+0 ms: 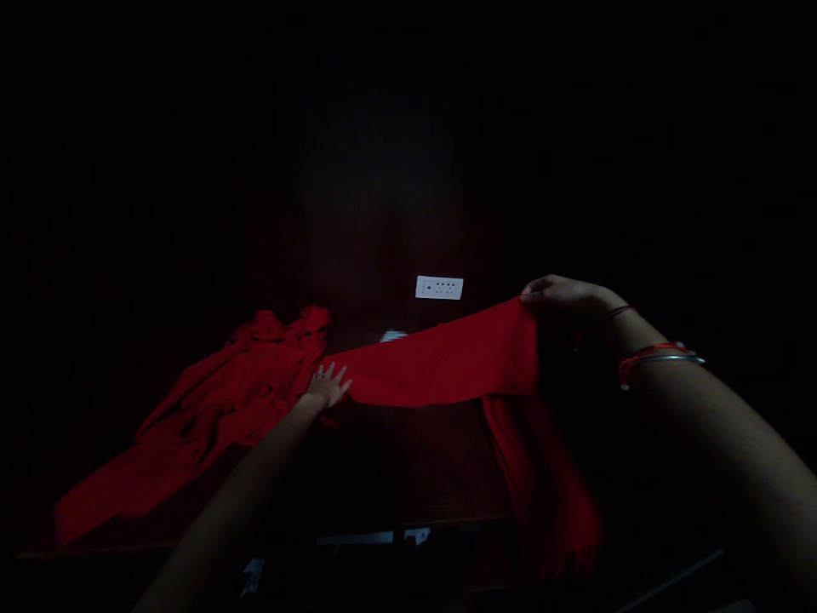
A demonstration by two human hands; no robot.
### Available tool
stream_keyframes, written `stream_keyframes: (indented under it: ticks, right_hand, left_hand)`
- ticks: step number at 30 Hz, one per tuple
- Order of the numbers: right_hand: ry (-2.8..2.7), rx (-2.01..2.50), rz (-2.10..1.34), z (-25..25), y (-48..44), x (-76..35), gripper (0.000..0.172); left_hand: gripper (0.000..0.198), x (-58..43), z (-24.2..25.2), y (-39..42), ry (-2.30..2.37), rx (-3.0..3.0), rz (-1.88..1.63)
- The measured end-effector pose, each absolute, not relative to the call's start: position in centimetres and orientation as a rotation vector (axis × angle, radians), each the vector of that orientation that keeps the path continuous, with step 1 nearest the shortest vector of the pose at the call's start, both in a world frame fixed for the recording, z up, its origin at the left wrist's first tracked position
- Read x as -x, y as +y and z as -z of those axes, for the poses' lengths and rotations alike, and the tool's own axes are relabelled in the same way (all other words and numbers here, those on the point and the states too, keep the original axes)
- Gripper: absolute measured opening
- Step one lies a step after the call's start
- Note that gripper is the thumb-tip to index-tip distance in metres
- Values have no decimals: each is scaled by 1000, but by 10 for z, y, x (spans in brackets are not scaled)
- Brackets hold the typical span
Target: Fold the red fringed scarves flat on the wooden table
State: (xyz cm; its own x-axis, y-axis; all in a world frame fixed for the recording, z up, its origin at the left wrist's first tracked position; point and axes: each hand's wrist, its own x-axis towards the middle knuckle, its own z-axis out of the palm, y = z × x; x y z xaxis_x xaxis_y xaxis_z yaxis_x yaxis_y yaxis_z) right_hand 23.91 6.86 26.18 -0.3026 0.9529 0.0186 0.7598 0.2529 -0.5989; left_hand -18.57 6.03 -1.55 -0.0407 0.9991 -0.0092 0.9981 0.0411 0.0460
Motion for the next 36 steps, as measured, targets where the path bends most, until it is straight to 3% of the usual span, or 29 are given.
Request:
stream_keyframes:
  ticks: [6,10,15,22,29,36]
  right_hand:
    - [-2059,1455,-101,-228,94,-234,17]
    - [-2087,1442,460,-246,89,-241,22]
    - [-2052,1813,893,-272,86,-252,29]
    - [-2303,2149,870,-199,110,-258,26]
    - [-2412,1900,961,-140,116,-216,29]
    - [-2692,1584,530,-94,87,-95,32]
  left_hand:
    - [53,124,11,59,2001,-2529,-95]
    - [56,99,14,71,1810,-2463,-55]
    - [55,91,19,77,1774,-2484,-101]
    - [53,96,17,67,1753,-2528,-105]
    - [53,106,5,55,1804,-2651,-221]
    - [52,149,-25,35,2436,-2346,-427]
